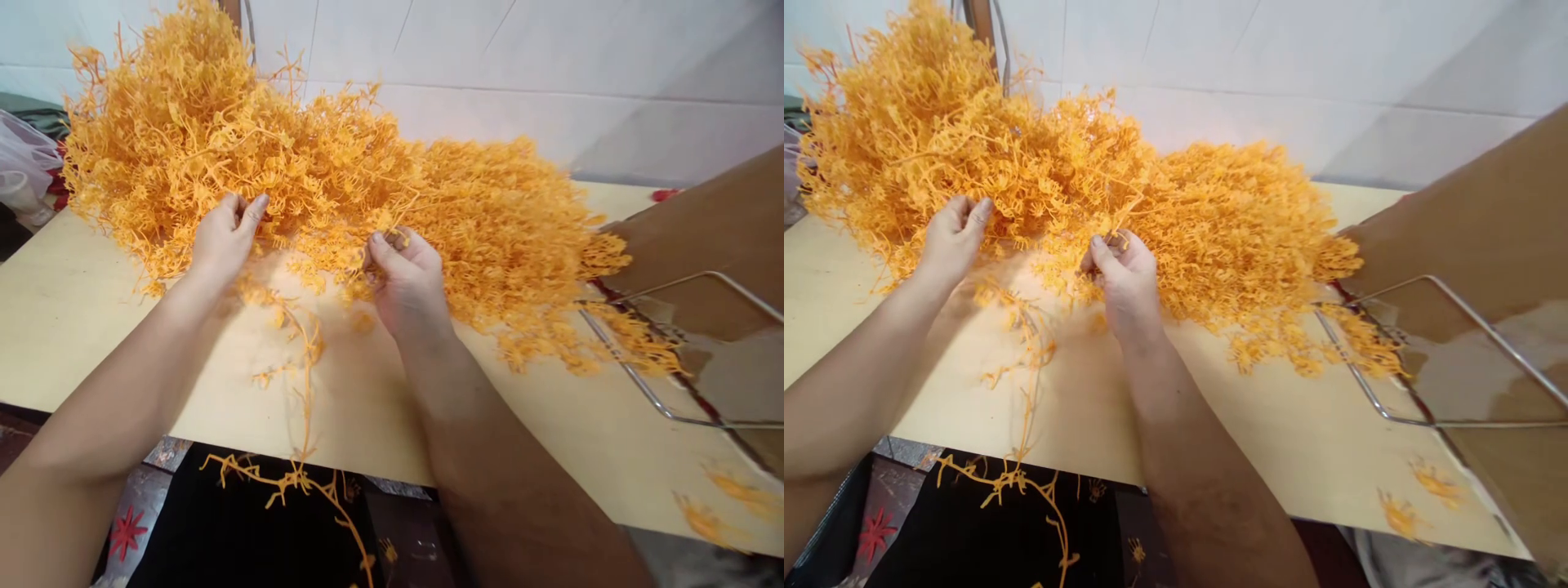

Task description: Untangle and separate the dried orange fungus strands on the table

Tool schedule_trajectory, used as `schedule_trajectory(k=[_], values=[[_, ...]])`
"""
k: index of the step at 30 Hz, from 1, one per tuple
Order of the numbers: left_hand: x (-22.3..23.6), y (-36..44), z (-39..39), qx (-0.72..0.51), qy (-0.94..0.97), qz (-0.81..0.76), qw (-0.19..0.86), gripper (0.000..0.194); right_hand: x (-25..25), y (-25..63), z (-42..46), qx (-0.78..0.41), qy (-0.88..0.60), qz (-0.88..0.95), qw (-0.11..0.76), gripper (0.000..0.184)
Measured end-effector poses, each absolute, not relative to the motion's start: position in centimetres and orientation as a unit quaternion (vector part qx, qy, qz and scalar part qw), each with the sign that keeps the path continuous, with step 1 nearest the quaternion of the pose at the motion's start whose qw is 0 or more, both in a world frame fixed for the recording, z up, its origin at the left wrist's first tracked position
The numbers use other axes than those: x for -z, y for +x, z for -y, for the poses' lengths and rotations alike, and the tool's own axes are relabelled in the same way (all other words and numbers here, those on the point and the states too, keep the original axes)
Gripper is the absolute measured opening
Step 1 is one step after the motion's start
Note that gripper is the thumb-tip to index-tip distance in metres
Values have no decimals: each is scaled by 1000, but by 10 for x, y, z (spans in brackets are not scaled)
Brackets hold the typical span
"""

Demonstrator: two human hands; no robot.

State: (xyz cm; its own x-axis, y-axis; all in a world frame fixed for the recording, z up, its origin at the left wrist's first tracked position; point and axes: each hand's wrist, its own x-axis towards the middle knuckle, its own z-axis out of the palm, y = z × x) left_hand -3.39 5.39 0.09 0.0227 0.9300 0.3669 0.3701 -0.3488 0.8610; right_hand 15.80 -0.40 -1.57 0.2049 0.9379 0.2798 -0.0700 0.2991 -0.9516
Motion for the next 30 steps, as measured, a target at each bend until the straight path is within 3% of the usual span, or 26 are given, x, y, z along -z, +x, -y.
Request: schedule_trajectory(k=[11,17,30], values=[[-2,8,-14,-293,750,-399,439,44,22,148,8,-422,-396,613,537,36],[5,8,-19,-300,704,-386,515,43,21,145,12,-421,-373,655,504,30],[-5,18,-8,-408,564,-284,660,39,3,148,21,-662,-271,438,545,44]])
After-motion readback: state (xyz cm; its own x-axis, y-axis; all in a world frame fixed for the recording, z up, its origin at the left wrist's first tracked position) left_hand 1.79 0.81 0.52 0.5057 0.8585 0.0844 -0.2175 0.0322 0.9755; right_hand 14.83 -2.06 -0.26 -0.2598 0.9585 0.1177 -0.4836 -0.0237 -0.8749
